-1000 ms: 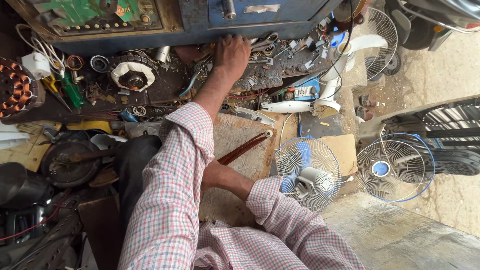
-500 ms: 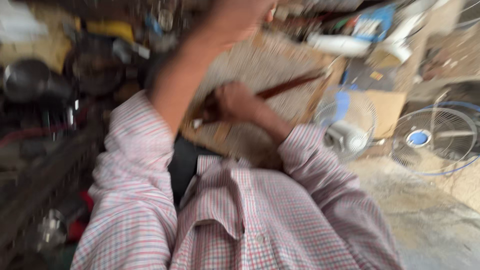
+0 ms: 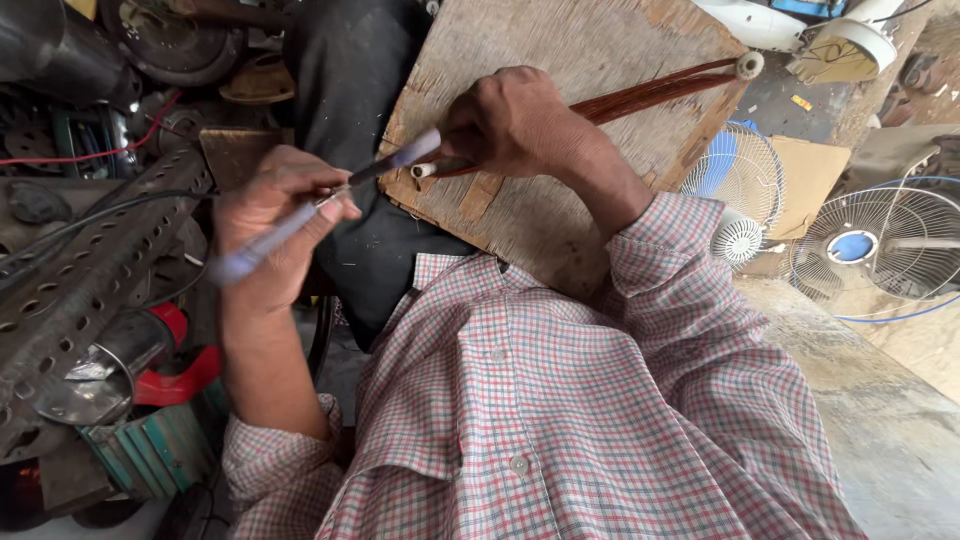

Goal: The person winds copper wire around a cylindrical core mounted on a wooden jig, using a small wooden mallet to compact the coils. The person then uses pliers to trim the wire ends.

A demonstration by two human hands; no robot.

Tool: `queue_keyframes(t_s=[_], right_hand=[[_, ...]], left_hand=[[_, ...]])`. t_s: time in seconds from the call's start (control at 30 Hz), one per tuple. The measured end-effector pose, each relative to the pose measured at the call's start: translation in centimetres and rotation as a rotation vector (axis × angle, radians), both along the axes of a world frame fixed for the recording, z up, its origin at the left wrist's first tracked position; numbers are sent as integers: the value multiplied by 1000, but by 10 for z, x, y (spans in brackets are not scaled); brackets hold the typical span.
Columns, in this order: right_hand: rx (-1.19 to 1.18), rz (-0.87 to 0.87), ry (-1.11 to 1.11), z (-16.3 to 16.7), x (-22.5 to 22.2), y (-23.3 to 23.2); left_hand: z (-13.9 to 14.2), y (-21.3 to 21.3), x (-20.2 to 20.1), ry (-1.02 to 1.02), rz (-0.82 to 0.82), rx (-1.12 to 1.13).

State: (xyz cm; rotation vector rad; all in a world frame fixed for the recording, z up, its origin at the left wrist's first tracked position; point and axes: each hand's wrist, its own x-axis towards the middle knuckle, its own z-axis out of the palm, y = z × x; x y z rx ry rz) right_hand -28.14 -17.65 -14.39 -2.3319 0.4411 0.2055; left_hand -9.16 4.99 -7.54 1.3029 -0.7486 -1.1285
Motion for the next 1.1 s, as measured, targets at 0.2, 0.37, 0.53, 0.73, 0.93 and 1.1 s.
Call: queue_keyframes(t_s=[0.2, 0.37, 0.53, 0.73, 0.93, 1.1], right_hand=[[-58, 8, -116, -6, -11, -3], [32, 0, -68, -6, -14, -1], [-8, -19, -101, -9, -14, 2], [-67, -2, 45, -21, -13, -1], [-78, 19, -73, -36, -17, 1], [-10, -29, -28, -42, -18, 3]], left_hand=[[-33, 11, -5, 382, 109, -94], [-21, 7, -6, -66, 131, -13], [-9, -6, -23, 156, 40, -121], [-15, -10, -38, -119, -53, -41], [-15, -10, -42, -476, -155, 79], [-13, -12, -41, -185, -107, -46]])
